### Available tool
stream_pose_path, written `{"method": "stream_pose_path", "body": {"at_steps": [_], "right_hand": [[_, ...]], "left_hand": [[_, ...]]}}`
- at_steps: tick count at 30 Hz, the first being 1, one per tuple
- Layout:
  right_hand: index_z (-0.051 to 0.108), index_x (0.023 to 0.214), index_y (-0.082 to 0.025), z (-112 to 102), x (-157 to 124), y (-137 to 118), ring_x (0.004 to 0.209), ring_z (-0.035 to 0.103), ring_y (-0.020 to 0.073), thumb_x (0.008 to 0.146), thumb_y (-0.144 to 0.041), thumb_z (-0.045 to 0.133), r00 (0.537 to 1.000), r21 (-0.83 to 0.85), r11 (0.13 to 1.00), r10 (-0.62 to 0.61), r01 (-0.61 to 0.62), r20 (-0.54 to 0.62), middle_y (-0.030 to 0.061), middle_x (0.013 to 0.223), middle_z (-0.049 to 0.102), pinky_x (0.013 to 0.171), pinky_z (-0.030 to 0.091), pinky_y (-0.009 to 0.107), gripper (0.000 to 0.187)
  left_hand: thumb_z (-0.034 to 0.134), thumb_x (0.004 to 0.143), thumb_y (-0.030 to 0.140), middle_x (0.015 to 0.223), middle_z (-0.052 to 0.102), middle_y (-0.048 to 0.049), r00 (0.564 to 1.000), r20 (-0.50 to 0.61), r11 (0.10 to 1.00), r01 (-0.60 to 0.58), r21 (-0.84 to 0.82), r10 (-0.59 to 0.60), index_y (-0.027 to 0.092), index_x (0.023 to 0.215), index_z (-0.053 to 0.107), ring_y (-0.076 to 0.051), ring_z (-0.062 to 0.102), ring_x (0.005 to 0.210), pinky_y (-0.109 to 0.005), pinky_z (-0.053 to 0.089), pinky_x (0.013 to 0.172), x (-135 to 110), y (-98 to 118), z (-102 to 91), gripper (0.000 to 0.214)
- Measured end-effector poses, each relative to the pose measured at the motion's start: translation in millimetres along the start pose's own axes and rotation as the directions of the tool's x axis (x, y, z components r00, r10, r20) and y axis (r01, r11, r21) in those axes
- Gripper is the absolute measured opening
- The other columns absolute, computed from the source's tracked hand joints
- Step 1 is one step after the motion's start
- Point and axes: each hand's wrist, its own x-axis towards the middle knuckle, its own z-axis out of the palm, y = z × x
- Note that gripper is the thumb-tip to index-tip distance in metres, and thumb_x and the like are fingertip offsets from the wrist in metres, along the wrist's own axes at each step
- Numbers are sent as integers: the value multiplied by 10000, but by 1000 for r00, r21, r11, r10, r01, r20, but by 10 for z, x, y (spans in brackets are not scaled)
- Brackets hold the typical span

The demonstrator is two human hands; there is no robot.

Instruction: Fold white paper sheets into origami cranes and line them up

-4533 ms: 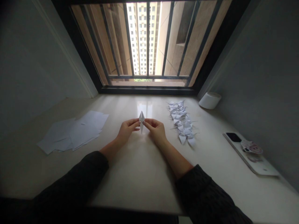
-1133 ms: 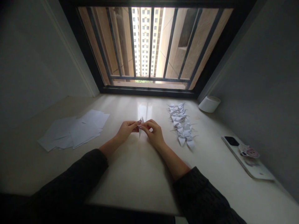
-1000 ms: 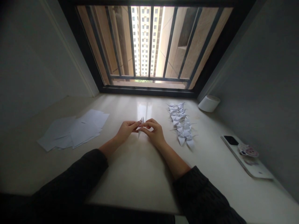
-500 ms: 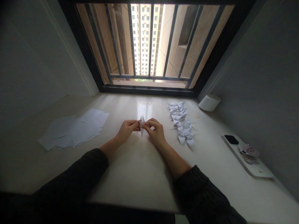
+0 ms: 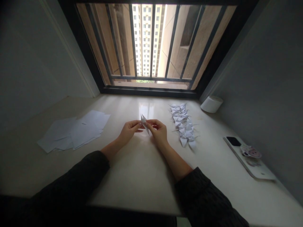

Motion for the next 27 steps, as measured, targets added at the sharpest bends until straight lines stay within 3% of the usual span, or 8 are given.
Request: {"method": "stream_pose_path", "body": {"at_steps": [9,17,23,27], "right_hand": [[702,738,-184,4,-3,-7,662,637,181,602,-414,758,995,68,993,100,-98,-19,45,740,704,634,484,309,273],[654,790,-198,17,13,18,653,643,170,564,-387,786,995,176,980,100,-94,-25,18,715,683,635,494,306,322],[666,778,-184,7,0,11,639,635,180,557,-416,783,994,100,989,108,-106,-12,37,713,686,601,492,308,341],[681,746,-176,18,-29,-13,618,609,161,552,-421,785,997,34,996,80,-80,-12,28,685,679,600,482,296,330]], "left_hand": [[642,713,380,762,665,-60,999,-4,994,-53,95,54,130,801,684,-164,628,756,-281,507,680,19,-40,-23,269],[615,733,383,783,667,-62,996,20,985,-89,144,87,142,801,687,-161,621,750,-276,502,670,11,-17,-21,260],[586,752,458,769,666,-66,994,50,976,-101,191,93,141,802,692,-160,615,740,-267,494,661,4,11,-31,338],[587,737,513,699,651,-50,995,-21,971,-88,220,95,139,722,681,-149,596,686,-252,489,624,2,15,-27,386]]}}
